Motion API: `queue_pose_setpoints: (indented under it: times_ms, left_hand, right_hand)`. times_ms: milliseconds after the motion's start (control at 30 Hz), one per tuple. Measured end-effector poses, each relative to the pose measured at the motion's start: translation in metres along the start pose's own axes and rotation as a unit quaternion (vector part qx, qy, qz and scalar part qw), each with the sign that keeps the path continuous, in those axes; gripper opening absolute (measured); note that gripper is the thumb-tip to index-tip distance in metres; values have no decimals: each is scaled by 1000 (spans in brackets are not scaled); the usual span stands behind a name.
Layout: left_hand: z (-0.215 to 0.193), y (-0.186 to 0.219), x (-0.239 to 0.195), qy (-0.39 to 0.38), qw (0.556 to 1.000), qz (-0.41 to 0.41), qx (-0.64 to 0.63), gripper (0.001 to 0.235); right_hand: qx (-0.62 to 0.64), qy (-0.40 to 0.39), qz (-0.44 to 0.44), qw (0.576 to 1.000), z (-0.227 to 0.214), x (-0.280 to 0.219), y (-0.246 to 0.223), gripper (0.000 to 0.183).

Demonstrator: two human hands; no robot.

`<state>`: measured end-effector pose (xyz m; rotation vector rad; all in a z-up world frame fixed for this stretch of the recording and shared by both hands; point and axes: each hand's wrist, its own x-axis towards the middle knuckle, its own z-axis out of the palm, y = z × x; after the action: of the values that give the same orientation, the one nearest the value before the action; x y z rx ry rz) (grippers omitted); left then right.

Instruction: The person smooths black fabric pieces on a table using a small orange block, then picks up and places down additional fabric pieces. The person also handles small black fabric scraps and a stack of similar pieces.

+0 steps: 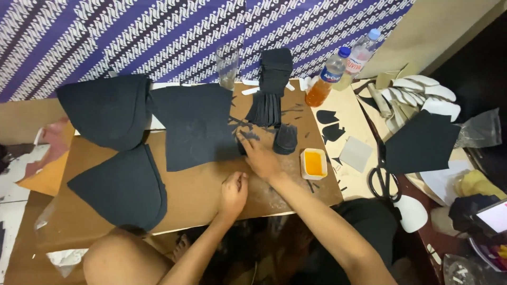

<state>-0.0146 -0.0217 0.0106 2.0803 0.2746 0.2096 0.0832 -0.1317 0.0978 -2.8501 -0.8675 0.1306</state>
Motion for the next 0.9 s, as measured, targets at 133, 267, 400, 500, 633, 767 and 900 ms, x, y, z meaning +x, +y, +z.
queue_pose_setpoints:
  times_ms: [133,267,400,500,633,767,900]
  left_hand:
    - [-2,3,-3,7,1000,12,3,22]
    - [-1,-2,-2,-3,1000,12,23,23]
    - [0,-3,-1,-13,1000,-6,11,22]
    - [19,-24,12,-9,997,-73,-18,28]
    - [-10,71,11,-67,932,-190,-300,60]
    - [27,57,35,-18,913,-234,-334,65]
    - [53,57,56,69,949,-167,-260,32]
  right_hand:
    - [-105,48,-76,990,42,12,14,73]
    - [-120,82,-72,987,56,22,15,77]
    - [131,133,112,976,-36,-10,-30,89]
    - [418,295,211,833,-37,-25,-32,99]
    - [510,309,260,760,27,-36,-6,96]
    - [500,242,308,772,16,-49,-29,97]
    - [434,194,225,851,16,-71,-10,104]
